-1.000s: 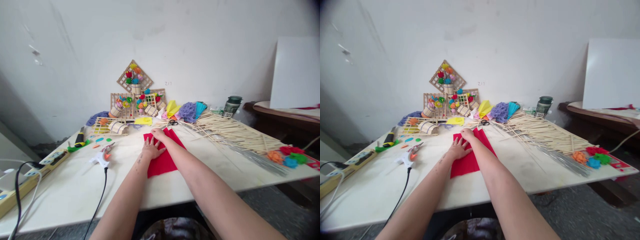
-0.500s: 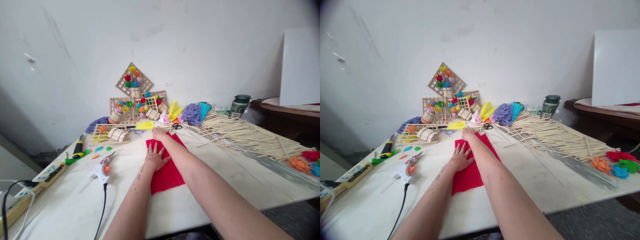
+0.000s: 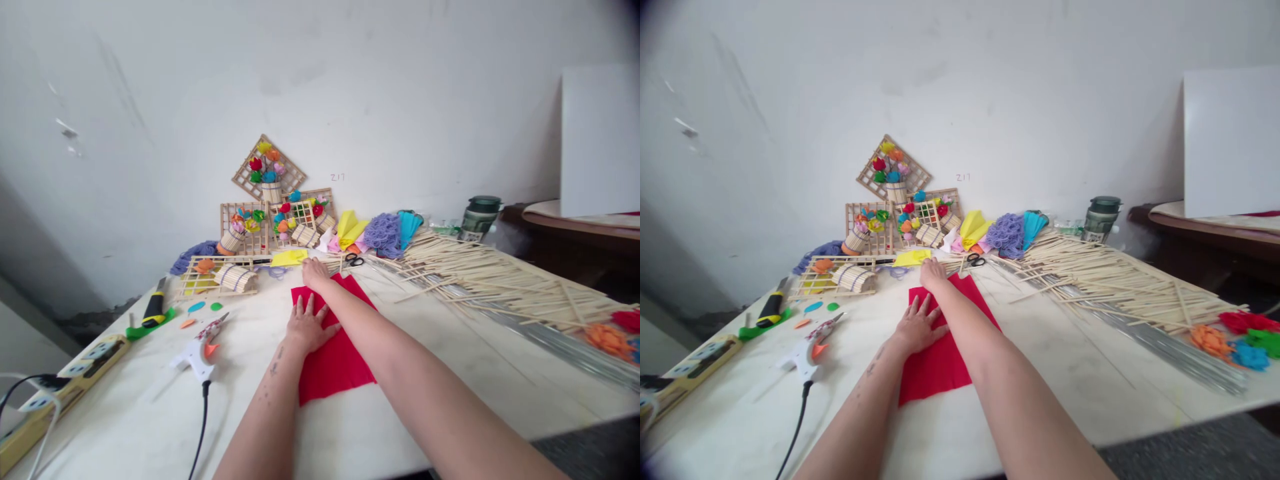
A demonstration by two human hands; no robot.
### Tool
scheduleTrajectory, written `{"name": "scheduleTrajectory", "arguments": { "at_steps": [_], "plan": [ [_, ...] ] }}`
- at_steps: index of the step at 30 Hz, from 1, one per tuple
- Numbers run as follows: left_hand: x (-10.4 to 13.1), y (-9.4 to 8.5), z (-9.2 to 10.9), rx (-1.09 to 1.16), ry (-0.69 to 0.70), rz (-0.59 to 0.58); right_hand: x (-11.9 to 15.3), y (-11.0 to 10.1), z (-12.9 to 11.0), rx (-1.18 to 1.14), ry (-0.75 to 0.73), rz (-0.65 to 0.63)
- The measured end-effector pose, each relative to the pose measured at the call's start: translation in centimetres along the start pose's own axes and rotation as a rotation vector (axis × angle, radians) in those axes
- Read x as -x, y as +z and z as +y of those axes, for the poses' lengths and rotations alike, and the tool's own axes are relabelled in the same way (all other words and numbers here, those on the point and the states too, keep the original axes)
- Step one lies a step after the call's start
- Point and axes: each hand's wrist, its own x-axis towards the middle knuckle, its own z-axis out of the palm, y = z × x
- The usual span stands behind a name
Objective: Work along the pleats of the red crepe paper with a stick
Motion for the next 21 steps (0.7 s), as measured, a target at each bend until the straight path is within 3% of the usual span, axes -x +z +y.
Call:
{"name": "scheduleTrajectory", "arguments": {
  "at_steps": [3, 7, 14, 21],
  "plan": [
    [0.1, 0.1, -0.1, -0.006, -0.001, 0.003, 1.7, -0.2, -0.3, -0.047, -0.099, 0.141],
    [0.2, 0.5, -0.1, -0.013, -0.025, 0.010, 4.4, 0.0, -0.1, -0.104, -0.064, 0.239],
    [0.9, 1.0, 0.0, 0.007, -0.044, 0.035, 7.1, 0.3, 0.9, -0.106, 0.013, 0.218],
    [1.2, 0.8, 0.1, -0.015, -0.035, 0.003, 8.3, -0.7, 0.0, -0.074, 0.084, 0.164]
  ]
}}
